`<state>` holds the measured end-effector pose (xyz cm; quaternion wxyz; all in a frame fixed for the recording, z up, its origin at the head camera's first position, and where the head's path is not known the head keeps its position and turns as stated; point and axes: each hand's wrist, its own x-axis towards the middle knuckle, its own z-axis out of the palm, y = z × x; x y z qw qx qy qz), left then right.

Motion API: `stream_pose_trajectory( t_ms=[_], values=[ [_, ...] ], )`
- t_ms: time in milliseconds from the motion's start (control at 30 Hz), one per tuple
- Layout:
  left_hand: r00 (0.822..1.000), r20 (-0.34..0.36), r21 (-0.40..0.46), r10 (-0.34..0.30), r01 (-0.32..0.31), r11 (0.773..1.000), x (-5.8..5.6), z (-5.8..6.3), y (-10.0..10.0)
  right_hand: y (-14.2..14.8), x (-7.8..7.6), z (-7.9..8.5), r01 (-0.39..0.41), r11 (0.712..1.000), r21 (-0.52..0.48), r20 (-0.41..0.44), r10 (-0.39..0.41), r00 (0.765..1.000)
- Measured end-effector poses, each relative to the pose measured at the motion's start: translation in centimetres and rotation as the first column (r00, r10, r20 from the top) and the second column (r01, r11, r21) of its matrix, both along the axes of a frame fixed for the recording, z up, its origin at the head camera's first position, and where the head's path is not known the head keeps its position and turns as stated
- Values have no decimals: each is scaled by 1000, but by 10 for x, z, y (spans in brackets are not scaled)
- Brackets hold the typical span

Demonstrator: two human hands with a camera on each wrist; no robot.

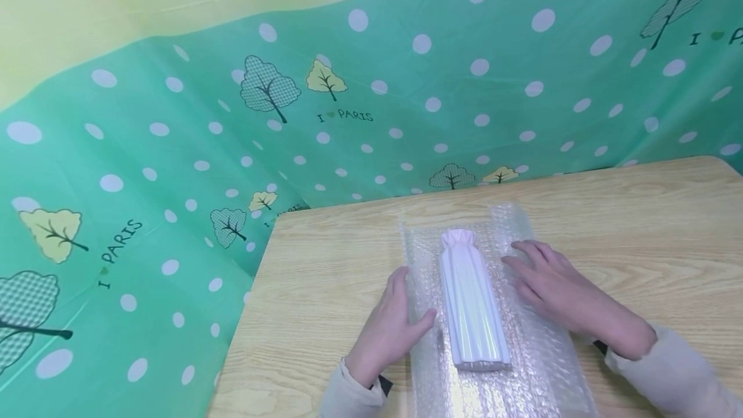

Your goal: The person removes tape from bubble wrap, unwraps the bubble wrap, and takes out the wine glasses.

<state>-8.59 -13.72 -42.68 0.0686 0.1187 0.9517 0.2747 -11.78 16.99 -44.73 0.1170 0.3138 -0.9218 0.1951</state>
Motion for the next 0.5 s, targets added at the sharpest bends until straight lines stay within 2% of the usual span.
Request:
stream_pose_trajectory(
  t_ms=[300, 500],
  values=[
    [999, 31, 17, 22, -22, 1000, -1, -2, -1, 6, 0, -3, 44, 999, 21, 106, -46, 993],
    [999, 21, 25, 30, -31, 999, -2, -4, -1, 11, -1, -6, 40, 999, 29, 83, -42, 996]
  ],
)
